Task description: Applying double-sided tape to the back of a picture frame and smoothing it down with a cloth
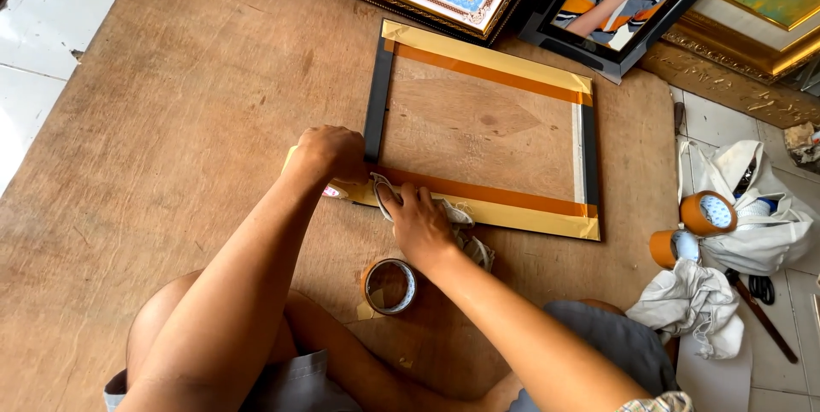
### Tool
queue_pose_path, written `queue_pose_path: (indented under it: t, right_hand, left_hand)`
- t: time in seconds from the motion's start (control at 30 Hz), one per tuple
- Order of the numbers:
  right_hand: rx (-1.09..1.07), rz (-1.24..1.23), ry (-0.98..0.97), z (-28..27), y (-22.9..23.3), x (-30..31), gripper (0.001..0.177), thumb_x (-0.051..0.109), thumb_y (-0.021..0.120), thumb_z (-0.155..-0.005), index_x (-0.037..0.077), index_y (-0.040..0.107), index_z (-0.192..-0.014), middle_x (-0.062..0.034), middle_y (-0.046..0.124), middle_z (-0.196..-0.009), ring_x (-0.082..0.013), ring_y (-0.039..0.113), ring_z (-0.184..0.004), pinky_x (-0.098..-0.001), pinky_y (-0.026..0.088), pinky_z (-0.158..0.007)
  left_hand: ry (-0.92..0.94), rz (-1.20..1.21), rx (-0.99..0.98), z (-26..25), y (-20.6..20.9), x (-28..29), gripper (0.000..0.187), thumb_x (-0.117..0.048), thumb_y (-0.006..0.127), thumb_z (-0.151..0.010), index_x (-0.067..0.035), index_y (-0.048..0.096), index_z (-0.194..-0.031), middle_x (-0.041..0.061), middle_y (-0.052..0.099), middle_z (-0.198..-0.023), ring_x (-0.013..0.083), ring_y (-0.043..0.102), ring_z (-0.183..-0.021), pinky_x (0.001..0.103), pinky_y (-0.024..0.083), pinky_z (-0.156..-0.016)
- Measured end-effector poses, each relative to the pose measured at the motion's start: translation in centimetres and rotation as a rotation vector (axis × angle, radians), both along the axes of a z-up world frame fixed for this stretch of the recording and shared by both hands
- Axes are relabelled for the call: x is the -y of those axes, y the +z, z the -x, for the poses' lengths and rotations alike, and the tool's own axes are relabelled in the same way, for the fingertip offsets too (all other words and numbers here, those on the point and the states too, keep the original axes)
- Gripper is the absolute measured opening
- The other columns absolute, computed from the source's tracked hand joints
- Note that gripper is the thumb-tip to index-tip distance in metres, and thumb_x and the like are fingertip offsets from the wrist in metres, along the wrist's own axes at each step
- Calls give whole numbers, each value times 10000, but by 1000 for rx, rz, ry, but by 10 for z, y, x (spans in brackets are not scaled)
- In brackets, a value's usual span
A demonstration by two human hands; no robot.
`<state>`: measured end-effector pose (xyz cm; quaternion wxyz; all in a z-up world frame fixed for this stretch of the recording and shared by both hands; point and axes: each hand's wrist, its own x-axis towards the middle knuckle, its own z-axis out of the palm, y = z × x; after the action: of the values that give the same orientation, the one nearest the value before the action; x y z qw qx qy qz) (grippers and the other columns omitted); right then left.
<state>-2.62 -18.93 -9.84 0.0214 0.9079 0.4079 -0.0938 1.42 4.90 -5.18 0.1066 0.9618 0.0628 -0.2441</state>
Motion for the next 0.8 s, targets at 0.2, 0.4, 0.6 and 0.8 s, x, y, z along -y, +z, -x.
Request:
queue_pose_path:
  t: [0.2, 0.4, 0.6, 0.8]
  right_hand:
    - [20, -22, 61, 13, 19, 7, 819, 81, 634, -999, 349, 387, -1732, -134, 538, -1190, -386, 596, -1144, -591, 605, -852]
    - [-87, 35, -5, -1, 24, -18, 756, 20, 531, -1045, 365, 441, -1712, -166, 573, -1170, -407, 637, -1137, -588, 604, -816]
    - [47, -7, 41, 9, 10, -26, 735, 62, 564, -1020, 410, 481, -1661, -111, 505, -1119, -372, 602, -1049, -552, 592, -732]
    - [82, -44, 151, 18, 15, -12, 701, 64, 592, -1021, 364, 502, -1648, -116, 537, -1139, -364, 624, -1072, -556, 606, -790]
  left_hand:
    - [11, -14, -16, 5, 6, -3, 538, -311, 771, -746, -194, 880, -1260, 52, 885, -1165, 300, 832, -1155, 548, 655, -1023]
    - [-17, -8, -23, 3, 8, -2, 528, -315, 786, -779, -178, 867, -1283, 58, 878, -1200, 309, 818, -1194, 531, 650, -1035]
    - [-32, -44, 12, -5, -10, 1, 478, -327, 814, -785, -166, 874, -1232, 60, 880, -1161, 309, 822, -1183, 526, 663, -981]
    - [-29, -38, 19, -11, -19, -3, 461, -325, 815, -774, -171, 883, -1203, 61, 885, -1147, 311, 827, -1178, 535, 666, -979]
